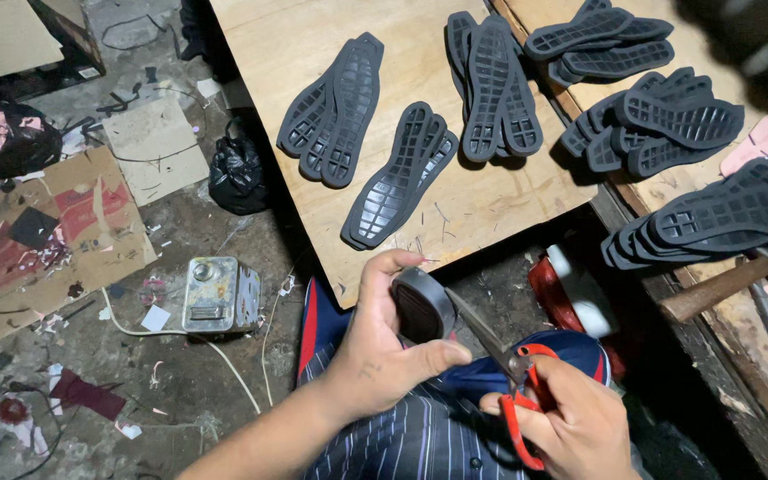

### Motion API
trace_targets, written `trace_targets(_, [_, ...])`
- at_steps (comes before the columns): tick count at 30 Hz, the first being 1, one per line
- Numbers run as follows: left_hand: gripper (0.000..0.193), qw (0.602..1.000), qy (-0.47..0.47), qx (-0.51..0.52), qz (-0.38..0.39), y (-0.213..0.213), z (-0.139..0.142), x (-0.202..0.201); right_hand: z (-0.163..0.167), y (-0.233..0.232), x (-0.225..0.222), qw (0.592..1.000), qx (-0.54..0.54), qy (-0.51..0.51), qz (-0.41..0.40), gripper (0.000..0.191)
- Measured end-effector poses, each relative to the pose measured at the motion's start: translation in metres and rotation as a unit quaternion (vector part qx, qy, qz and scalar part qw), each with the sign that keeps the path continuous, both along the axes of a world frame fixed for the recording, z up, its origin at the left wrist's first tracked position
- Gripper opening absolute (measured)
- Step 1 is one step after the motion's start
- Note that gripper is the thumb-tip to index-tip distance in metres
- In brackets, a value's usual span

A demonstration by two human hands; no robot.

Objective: The person sits at a workbench holding black rubber shoe soles and uses red-handled scissors to trim excess material from the edges of each sole. They rotate each sole while cutting along the edge, then place the finished sole on the table with other completed soles and pick up the next one.

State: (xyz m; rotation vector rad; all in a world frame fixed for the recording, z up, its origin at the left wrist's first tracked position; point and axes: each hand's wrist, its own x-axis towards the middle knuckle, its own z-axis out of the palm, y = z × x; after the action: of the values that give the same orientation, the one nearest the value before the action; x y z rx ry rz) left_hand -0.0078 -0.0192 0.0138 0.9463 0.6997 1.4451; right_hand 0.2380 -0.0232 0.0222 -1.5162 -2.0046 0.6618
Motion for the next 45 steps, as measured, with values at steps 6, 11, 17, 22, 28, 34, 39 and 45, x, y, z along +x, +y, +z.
trace_targets(6, [0.075, 0.935, 0.249, 0.208, 0.141, 0.005, 0.005, -0.011, 0.002, 0.003, 0.008, 0.995, -0.082, 0.054, -0.007, 0.053])
trace_targets(11, [0.072, 0.899, 0.331, 0.232, 0.169, 0.004, 0.008, -0.017, 0.011, 0.005, 0.009, 0.999, -0.051, 0.009, -0.004, 0.057])
trace_targets(17, [0.07, 0.877, 0.366, 0.254, 0.182, 0.007, 0.011, -0.022, 0.021, 0.005, 0.01, 0.989, -0.13, -0.044, -0.054, 0.06])
trace_targets(22, [0.066, 0.848, 0.407, 0.279, 0.195, 0.009, 0.013, -0.026, 0.02, 0.008, 0.011, 0.999, -0.037, -0.038, 0.008, 0.06])
trace_targets(28, [0.066, 0.852, 0.398, 0.28, 0.193, 0.008, 0.013, -0.026, 0.021, 0.006, 0.007, 0.998, -0.03, -0.058, -0.013, 0.061])
trace_targets(34, [0.06, 0.831, 0.43, 0.293, 0.197, 0.011, 0.012, -0.034, 0.029, 0.007, 0.008, 0.99, -0.109, -0.08, -0.038, 0.06])
trace_targets(39, [0.054, 0.824, 0.444, 0.295, 0.189, 0.008, 0.014, -0.037, 0.023, 0.009, 0.014, 0.997, 0.03, -0.056, 0.044, 0.056])
trace_targets(45, [0.054, 0.818, 0.452, 0.309, 0.175, 0.009, 0.015, -0.043, 0.017, 0.006, 0.023, 0.993, 0.005, -0.117, 0.014, 0.062])
